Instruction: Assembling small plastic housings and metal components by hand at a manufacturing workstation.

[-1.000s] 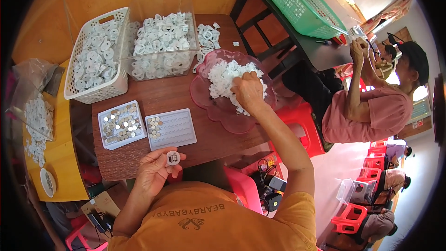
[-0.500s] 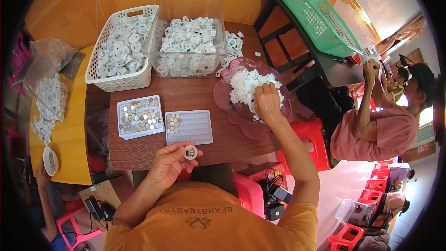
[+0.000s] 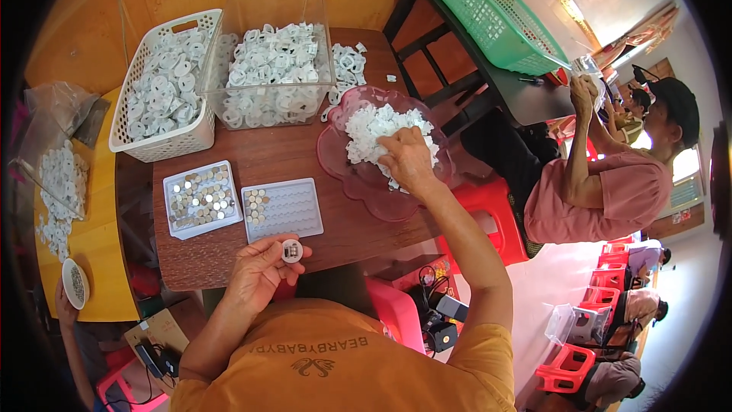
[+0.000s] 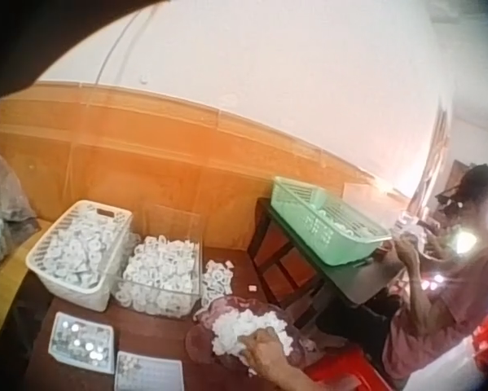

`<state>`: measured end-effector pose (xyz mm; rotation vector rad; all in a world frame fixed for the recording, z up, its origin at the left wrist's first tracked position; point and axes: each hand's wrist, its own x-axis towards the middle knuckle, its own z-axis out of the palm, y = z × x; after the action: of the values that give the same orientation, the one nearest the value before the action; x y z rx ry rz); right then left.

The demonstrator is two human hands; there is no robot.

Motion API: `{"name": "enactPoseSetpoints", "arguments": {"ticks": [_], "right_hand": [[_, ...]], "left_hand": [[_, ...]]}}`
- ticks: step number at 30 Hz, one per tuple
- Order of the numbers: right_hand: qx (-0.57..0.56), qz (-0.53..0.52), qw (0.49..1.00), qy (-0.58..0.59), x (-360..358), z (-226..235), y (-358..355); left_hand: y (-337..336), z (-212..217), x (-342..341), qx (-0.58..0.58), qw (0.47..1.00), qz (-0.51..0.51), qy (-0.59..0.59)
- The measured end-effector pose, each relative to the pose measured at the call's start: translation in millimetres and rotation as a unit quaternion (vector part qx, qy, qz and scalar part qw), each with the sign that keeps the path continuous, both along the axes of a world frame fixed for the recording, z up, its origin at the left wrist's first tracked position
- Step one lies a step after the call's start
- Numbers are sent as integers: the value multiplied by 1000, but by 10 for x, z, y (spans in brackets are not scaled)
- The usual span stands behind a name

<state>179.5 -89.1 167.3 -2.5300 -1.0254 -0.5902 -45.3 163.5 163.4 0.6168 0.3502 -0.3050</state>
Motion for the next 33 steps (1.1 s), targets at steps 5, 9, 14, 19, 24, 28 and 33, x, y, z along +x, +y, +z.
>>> {"name": "enactPoseSetpoints", "arguments": {"ticks": [5,9,14,19,24,28,33], "right_hand": [[-82,1,996,-16,63,-81,1],[-34,-2,999,8,25,-95,-48],[178,-1,955,238,-297,155,164],[360,76,790,491,-859,525,620],[316,119,757,559,-1112,402,862],[297,135,723,608,-1164,298,931],[259,149,801,520,-1246,196,963]], "left_hand": [[-24,7,-2,5,1000,0,-2],[-16,6,16,3,1000,-4,6],[-16,63,91,-4,1000,-2,-2],[-37,119,163,0,999,18,-35],[9,158,118,32,998,55,-29],[51,183,68,34,998,43,-11],[80,147,13,41,999,22,-20]]}}
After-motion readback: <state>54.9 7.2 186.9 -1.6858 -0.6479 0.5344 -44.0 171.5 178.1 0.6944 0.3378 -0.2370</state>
